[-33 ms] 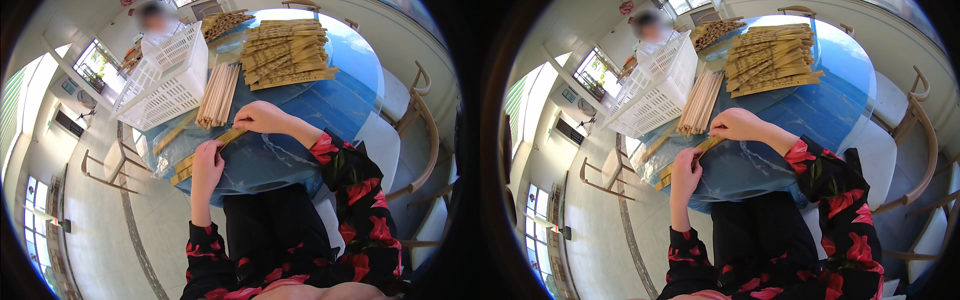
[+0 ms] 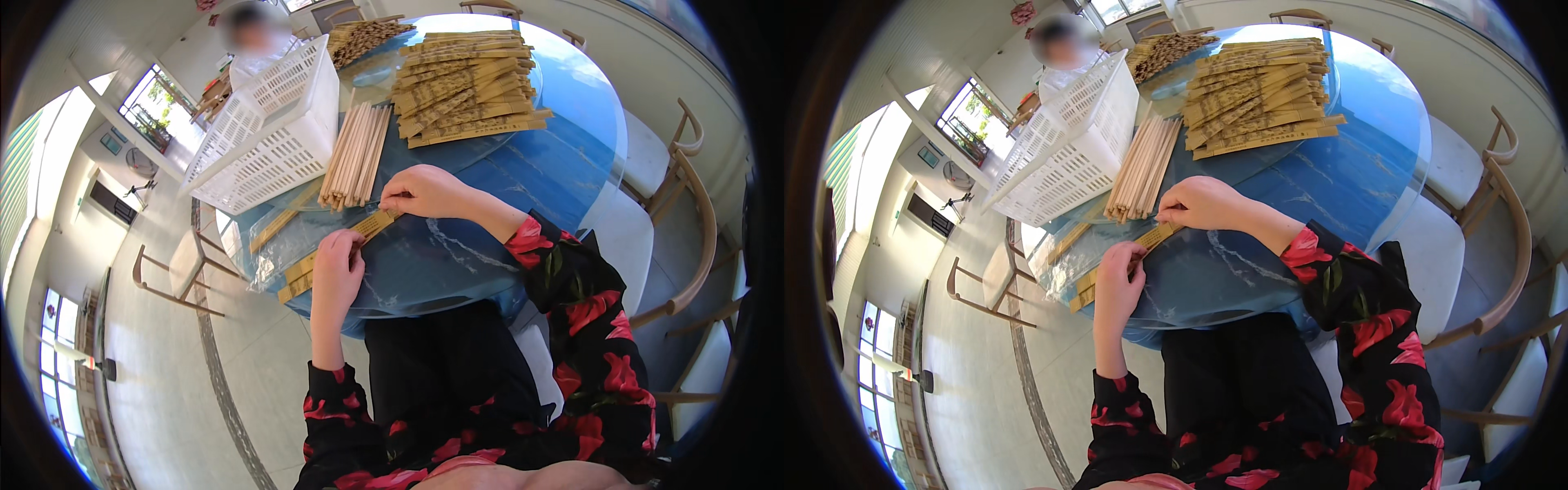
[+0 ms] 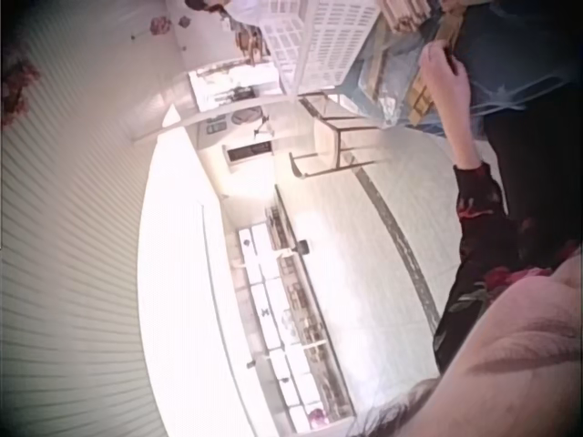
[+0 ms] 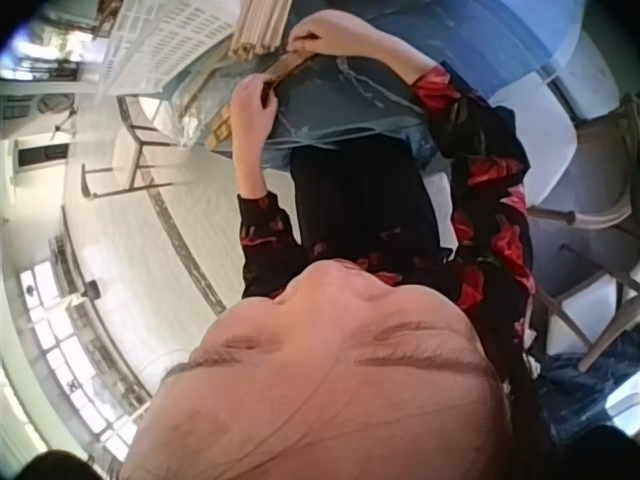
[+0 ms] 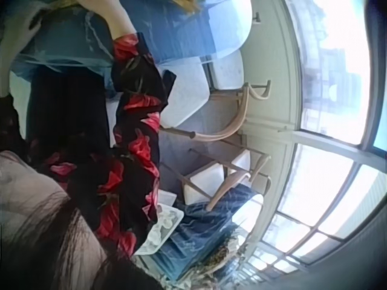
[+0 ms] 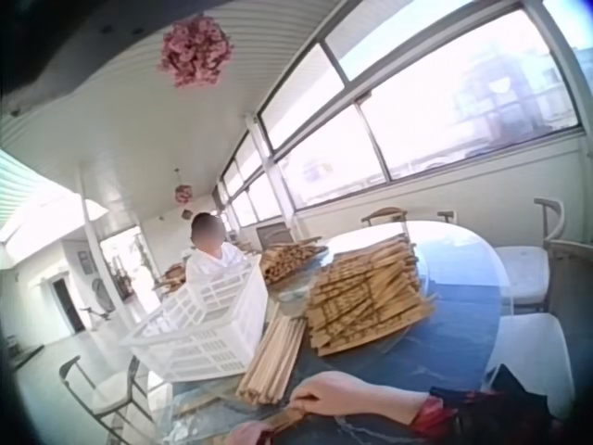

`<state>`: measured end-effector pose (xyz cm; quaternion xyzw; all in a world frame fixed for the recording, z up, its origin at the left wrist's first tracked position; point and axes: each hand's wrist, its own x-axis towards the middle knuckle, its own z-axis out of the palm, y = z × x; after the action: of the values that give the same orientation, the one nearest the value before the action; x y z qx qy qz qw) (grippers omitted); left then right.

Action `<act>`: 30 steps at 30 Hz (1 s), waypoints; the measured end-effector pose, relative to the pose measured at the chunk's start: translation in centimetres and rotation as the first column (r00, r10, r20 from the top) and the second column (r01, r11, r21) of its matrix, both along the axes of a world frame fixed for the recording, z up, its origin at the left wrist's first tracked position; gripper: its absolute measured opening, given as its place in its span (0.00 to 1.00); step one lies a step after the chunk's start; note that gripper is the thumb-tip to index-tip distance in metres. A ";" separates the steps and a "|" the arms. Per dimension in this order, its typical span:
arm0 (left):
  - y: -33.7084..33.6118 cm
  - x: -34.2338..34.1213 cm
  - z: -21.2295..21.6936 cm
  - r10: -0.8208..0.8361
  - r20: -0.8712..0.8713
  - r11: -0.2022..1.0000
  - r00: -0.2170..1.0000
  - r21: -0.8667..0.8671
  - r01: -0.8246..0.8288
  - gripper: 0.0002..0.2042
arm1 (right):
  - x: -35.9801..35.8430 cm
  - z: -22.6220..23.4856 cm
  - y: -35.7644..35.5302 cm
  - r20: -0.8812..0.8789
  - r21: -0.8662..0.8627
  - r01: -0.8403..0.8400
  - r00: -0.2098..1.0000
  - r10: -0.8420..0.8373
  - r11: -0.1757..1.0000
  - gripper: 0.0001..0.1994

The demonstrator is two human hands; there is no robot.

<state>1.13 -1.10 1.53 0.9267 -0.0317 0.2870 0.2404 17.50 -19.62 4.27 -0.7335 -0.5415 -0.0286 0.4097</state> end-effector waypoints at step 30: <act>-1.3 2.1 1.5 -0.141 0.205 0.984 0.969 0.138 0.114 0.14 | -0.4 0.1 -0.8 -0.774 -0.022 -0.247 0.618 0.140 0.969 0.12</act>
<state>3.23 -2.44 3.07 0.8998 -0.1350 0.3662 0.1951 17.12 -20.39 4.32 -0.6378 -0.3931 0.3637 0.5535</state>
